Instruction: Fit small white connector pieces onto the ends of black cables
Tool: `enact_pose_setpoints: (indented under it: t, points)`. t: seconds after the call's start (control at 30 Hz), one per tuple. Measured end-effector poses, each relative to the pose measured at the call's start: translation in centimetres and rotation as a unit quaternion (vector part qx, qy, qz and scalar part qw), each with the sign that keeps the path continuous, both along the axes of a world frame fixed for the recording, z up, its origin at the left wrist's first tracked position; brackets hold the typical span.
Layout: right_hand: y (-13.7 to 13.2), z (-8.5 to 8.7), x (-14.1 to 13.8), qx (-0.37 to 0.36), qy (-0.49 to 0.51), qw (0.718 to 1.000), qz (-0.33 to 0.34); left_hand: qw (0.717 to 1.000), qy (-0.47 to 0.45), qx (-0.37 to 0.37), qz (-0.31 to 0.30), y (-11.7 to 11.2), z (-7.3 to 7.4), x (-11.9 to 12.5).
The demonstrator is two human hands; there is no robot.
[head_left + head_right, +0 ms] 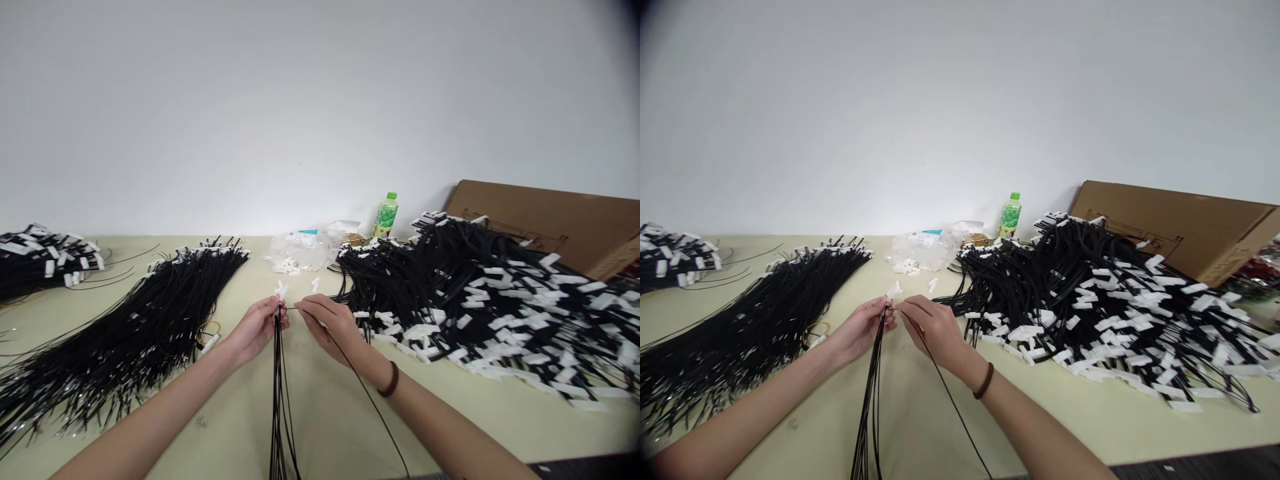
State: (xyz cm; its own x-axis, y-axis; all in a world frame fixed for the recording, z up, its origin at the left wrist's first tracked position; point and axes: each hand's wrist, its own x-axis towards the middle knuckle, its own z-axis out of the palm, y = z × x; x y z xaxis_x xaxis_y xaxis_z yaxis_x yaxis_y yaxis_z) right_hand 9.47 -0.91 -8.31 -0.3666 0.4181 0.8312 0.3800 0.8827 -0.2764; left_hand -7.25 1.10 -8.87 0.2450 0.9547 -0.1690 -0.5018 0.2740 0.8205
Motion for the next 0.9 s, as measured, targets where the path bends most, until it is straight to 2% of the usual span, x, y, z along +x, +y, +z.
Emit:
enact_pose_setpoints:
  t: [0.13, 0.23, 0.33, 0.43, 0.53, 0.7, 0.9]
  points:
    - [0.1, 0.7, 0.0, -0.115, 0.15, 0.982, -0.006, 1.0, 0.016, 0.017, -0.001, 0.0, -0.2, -0.1]
    - [0.5, 0.9, 0.4, -0.204, 0.247, 0.947, -0.019, 1.0, 0.02, 0.024, -0.001, 0.1, -0.4, -0.2]
    - [1.0, 0.7, 0.6, -0.261, 0.313, 0.913, -0.028, 0.999, 0.021, 0.027, -0.002, 0.1, -0.6, -0.2]
    - [1.4, 0.8, 0.8, -0.266, 0.388, 0.882, -0.022, 0.999, 0.025, 0.027, -0.003, 0.1, -0.7, -0.2]
    - [1.7, 1.3, 1.2, -0.229, 0.467, 0.854, -0.025, 0.999, 0.026, 0.028, 0.007, 0.4, -0.9, -0.5]
    - [2.3, 2.4, 2.4, -0.178, 0.541, 0.822, -0.017, 0.999, 0.021, 0.02, 0.026, 0.9, -0.9, -0.8]
    - [2.9, 3.7, 4.4, -0.218, 0.625, 0.748, 0.048, 0.999, 0.01, 0.024, 0.025, 0.9, -1.2, -0.8]
